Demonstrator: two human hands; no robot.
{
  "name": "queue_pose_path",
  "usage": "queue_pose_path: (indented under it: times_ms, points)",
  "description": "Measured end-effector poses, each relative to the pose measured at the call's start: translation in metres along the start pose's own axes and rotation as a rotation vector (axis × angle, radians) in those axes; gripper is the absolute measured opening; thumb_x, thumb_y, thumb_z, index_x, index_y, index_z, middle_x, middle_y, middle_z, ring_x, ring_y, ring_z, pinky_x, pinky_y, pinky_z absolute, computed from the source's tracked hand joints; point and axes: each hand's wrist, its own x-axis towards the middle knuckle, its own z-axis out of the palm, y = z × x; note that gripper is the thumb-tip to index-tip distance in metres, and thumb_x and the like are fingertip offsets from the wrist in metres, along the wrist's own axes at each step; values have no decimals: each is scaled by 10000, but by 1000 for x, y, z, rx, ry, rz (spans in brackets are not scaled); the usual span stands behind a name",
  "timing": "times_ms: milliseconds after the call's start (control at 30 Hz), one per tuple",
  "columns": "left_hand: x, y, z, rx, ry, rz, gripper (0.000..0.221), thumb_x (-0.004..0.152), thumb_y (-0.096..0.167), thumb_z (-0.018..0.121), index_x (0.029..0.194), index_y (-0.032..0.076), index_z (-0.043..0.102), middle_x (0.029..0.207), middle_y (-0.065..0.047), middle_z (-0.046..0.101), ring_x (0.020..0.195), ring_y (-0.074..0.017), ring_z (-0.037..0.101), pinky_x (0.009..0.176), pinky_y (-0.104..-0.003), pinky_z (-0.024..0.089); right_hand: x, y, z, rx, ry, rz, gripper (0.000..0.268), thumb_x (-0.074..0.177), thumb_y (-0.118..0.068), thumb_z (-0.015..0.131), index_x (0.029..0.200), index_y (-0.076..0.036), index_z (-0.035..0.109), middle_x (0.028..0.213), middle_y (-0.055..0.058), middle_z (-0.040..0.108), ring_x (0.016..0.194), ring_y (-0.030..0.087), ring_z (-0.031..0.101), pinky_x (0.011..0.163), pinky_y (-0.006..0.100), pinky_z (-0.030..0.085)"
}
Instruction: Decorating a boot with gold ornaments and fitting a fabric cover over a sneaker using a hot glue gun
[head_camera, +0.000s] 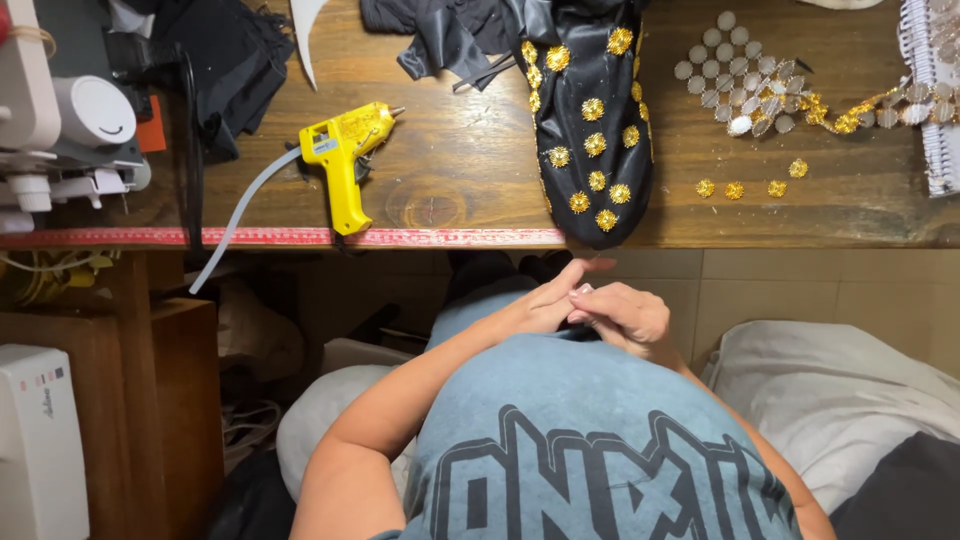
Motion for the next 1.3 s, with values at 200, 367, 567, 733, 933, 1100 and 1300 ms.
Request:
queue_pose_path:
  times_ms: [200, 367, 567, 733, 933, 1100, 1300]
  points:
    - [-2, -46, 3, -217, -76, 41, 566, 1110, 427, 361, 1594, 134, 356, 1139, -118, 739, 1025, -164, 643, 953, -311, 504, -51, 60, -31, -296, 210, 141, 164, 987, -220, 747, 858, -124, 778, 574, 4, 667, 489, 241, 636, 506, 335, 523]
    - [-63, -126, -51, 413, 647, -205, 404, 860, 291, 738, 1263, 264, 737, 875, -37, 806, 974, -284, 756, 926, -424, 569, -187, 167, -99, -829, 87, 414, 259, 1047, -113, 643, 889, 92, 634, 684, 337, 606, 721, 562, 637, 636, 638, 482]
    - [-141, -196, -42, 851, 903, -310, 512, 899, 199, 664, 1398, 298, 606, 865, -12, 734, 912, -240, 729, 901, -427, 528, -208, 152, -125, -835, 128, 712, 231, 899, -275, 831, 868, -93, 692, 751, 128, 673, 824, 383, 702, 735, 511, 545]
    - [-129, -135, -35, 703, 847, -88, 307, 899, 197, 736, 1202, 237, 708, 842, -39, 772, 834, -285, 753, 757, -407, 602, -101, 91, -89, -574, 57, 572, 83, 956, -132, 767, 1002, -97, 707, 744, 106, 712, 736, 318, 711, 725, 451, 546]
    - [-139, -48, -65, 834, 739, 25, 172, 925, 352, 721, 1049, 236, 745, 773, -3, 767, 813, -256, 761, 866, -394, 538, -54, 70, -61, -853, -342, 854, 262, 978, -390, 670, 1059, -171, 788, 1001, 134, 763, 1023, 388, 695, 890, 510, 570]
    - [-155, -14, -106, 896, 654, 280, 263, 796, 263, 847, 1039, 202, 770, 701, 12, 755, 776, -201, 761, 1013, -351, 509, -35, 35, -8, -751, -413, 948, 484, 938, -476, 660, 1241, -112, 759, 1109, 190, 782, 1076, 450, 709, 942, 590, 561]
    - [-190, 22, -170, 1042, 915, 600, 239, 880, 171, 806, 1115, 206, 794, 825, 34, 717, 773, -187, 714, 828, -357, 564, 59, -16, 123, -491, 103, 422, 133, 897, -305, 824, 1003, -232, 791, 880, 4, 785, 821, 211, 749, 736, 323, 590]
